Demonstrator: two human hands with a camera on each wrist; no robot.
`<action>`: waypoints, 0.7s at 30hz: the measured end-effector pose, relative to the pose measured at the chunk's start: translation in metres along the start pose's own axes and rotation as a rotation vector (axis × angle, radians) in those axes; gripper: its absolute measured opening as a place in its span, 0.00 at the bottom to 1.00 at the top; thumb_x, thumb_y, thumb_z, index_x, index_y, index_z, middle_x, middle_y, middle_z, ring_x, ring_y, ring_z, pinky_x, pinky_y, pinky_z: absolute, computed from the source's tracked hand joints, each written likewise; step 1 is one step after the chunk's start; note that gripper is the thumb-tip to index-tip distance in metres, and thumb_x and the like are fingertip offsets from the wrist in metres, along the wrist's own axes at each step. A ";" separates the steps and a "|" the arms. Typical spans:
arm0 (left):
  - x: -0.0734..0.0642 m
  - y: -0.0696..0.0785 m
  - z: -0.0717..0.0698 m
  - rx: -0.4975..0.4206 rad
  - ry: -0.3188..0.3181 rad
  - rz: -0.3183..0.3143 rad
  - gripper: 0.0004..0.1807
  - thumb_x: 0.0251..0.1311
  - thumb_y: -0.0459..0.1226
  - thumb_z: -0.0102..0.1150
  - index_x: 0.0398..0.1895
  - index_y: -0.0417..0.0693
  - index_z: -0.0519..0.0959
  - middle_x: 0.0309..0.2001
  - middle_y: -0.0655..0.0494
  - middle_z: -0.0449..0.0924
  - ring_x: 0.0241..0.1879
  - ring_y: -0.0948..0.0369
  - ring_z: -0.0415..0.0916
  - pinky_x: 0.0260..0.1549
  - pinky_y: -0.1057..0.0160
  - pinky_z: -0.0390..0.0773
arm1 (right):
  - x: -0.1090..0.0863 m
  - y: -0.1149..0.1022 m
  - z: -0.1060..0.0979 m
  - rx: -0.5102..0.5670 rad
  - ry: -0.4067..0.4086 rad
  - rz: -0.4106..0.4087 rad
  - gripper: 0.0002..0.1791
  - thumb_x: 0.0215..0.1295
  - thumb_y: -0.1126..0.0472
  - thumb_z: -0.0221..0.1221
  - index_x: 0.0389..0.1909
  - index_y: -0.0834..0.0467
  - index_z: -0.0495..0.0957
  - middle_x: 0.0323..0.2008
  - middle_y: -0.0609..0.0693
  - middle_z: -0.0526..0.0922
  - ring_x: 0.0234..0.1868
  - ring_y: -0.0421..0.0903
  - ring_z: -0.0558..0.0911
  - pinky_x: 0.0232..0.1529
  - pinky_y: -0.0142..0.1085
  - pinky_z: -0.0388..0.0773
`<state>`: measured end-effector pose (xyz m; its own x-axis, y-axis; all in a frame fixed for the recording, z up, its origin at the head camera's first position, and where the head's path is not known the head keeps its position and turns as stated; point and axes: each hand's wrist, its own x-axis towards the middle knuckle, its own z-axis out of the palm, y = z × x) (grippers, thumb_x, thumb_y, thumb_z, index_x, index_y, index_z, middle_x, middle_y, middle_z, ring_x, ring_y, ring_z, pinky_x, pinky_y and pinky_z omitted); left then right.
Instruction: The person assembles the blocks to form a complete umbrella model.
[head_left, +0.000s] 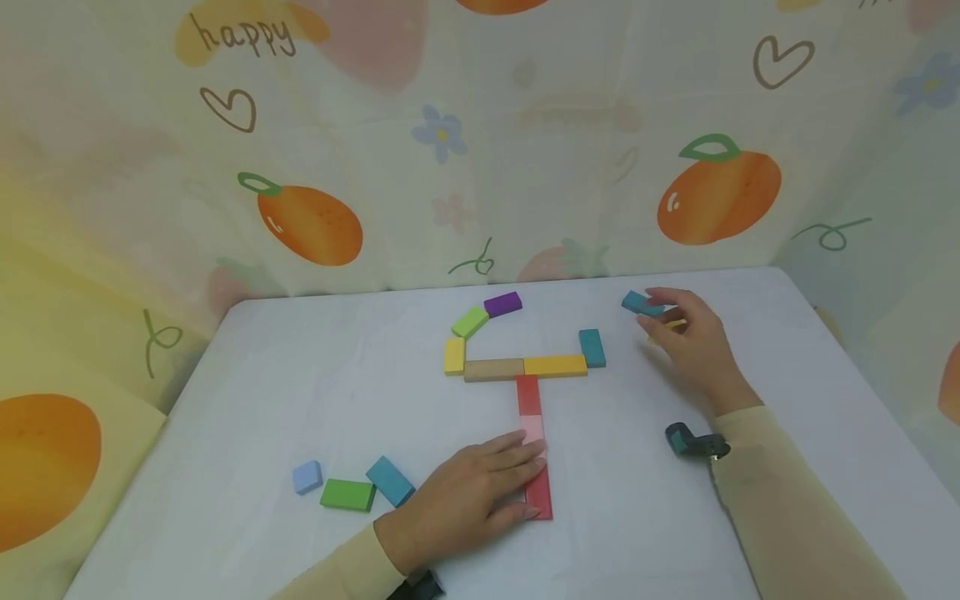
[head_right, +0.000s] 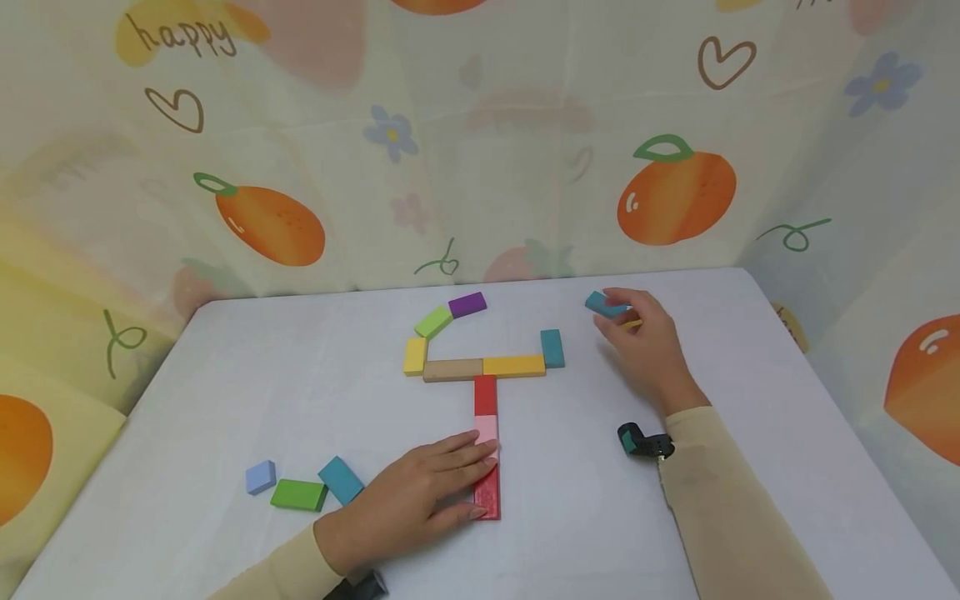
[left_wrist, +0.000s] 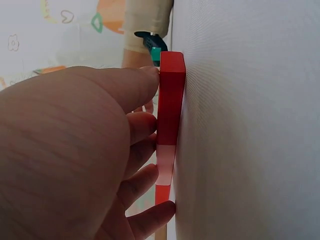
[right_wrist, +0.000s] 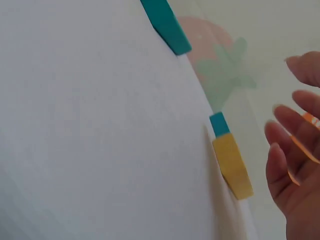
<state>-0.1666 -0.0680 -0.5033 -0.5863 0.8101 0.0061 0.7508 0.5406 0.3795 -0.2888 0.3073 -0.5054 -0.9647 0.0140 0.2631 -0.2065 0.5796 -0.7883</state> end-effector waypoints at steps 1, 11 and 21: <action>0.000 0.000 0.000 0.000 0.005 0.003 0.33 0.82 0.54 0.58 0.82 0.54 0.71 0.80 0.64 0.67 0.82 0.61 0.55 0.74 0.52 0.66 | 0.000 0.003 -0.002 -0.002 0.019 0.013 0.27 0.82 0.49 0.63 0.74 0.57 0.76 0.65 0.56 0.79 0.57 0.54 0.77 0.52 0.29 0.73; 0.000 0.000 0.000 0.007 0.021 0.013 0.33 0.81 0.56 0.58 0.82 0.53 0.72 0.80 0.63 0.67 0.82 0.60 0.55 0.74 0.52 0.66 | -0.002 0.026 -0.008 -0.058 0.035 0.222 0.44 0.76 0.34 0.63 0.80 0.59 0.68 0.69 0.62 0.69 0.62 0.61 0.71 0.55 0.52 0.74; -0.001 0.001 0.000 -0.010 0.022 0.005 0.33 0.81 0.56 0.58 0.82 0.53 0.71 0.80 0.64 0.67 0.82 0.60 0.55 0.74 0.52 0.66 | -0.001 0.031 -0.003 -0.154 -0.082 0.247 0.40 0.77 0.52 0.64 0.81 0.64 0.62 0.70 0.69 0.65 0.69 0.70 0.67 0.67 0.69 0.70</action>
<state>-0.1657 -0.0685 -0.5030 -0.5892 0.8075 0.0280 0.7507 0.5342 0.3888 -0.2937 0.3280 -0.5283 -0.9939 0.1081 0.0228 0.0576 0.6835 -0.7277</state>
